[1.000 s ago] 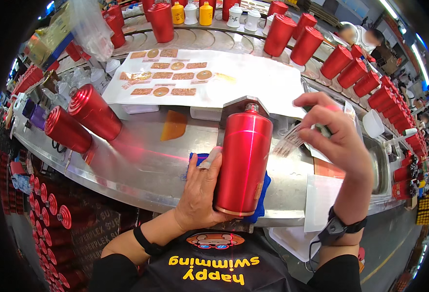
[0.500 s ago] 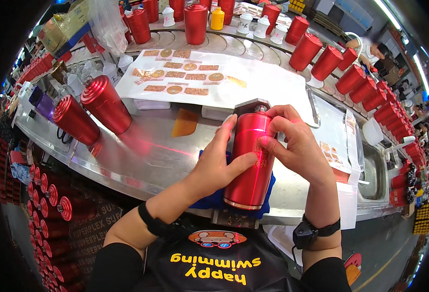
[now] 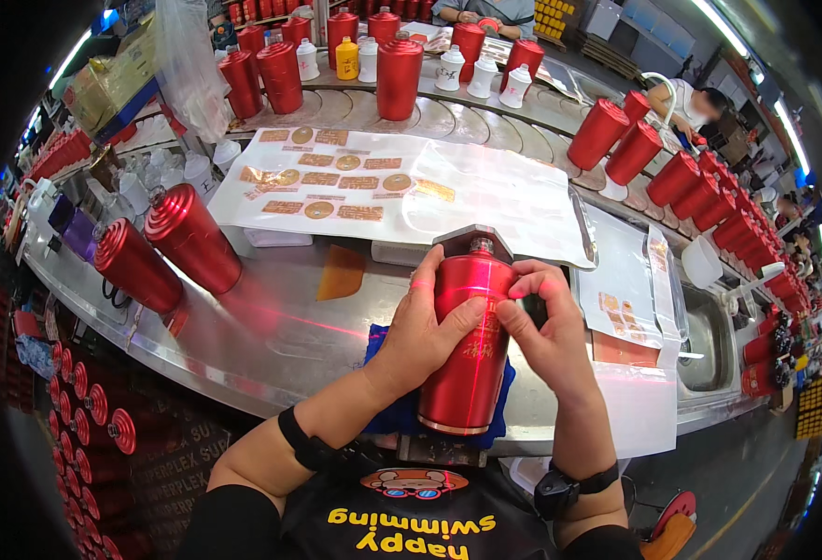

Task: The recorder applies various decorative and informative labels to red bottles using a specialized station with a laser alignment guide and hand tools.

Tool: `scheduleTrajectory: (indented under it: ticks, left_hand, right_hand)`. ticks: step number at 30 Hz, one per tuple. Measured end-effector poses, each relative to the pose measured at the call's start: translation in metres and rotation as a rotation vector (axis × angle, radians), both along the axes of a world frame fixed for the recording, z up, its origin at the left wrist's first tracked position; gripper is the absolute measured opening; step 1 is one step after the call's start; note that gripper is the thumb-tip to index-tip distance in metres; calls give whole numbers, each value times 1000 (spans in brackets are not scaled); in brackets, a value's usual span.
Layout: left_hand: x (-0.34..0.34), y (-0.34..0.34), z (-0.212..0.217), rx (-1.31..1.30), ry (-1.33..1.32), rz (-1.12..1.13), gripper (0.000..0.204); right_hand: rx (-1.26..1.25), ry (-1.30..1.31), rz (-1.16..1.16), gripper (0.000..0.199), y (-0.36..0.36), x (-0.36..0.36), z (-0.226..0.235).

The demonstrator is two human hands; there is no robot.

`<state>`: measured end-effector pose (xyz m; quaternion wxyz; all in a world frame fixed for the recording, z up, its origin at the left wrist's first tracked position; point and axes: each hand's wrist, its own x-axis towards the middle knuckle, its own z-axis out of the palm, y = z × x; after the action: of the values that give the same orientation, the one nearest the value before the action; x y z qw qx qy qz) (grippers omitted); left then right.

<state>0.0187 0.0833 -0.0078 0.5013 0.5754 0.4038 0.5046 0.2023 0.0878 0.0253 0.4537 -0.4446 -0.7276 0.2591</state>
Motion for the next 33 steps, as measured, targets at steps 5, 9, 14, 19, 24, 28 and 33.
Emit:
scheduleTrajectory:
  ticks: [5, 9, 14, 19, 24, 28, 33]
  left_hand:
    - [-2, 1, -5, -2, 8, 26, 87]
    - [-2, 2, 1, -51, -60, -10, 89]
    - [-6, 2, -4, 2, 43, -62, 90]
    - [-7, 3, -3, 5, -15, -84, 91]
    - [-8, 3, -6, -27, -105, -85, 82]
    - [-8, 5, 1, 50, -42, -37, 76]
    - [0, 8, 1, 31, 30, 20, 72]
  right_hand:
    - [-57, 58, -9, 31, 1, -8, -5]
    - [-49, 55, -32, 31, 3, -8, -8]
    - [-133, 162, 21, 31, 2, -7, -10]
    - [-210, 241, 45, 32, 3, -4, -13]
    - [-273, 293, 69, 31, 5, -5, -15]
    - [-410, 491, 115, 26, 8, -3, -20]
    - [-385, 508, 117, 24, 4, -6, -18]
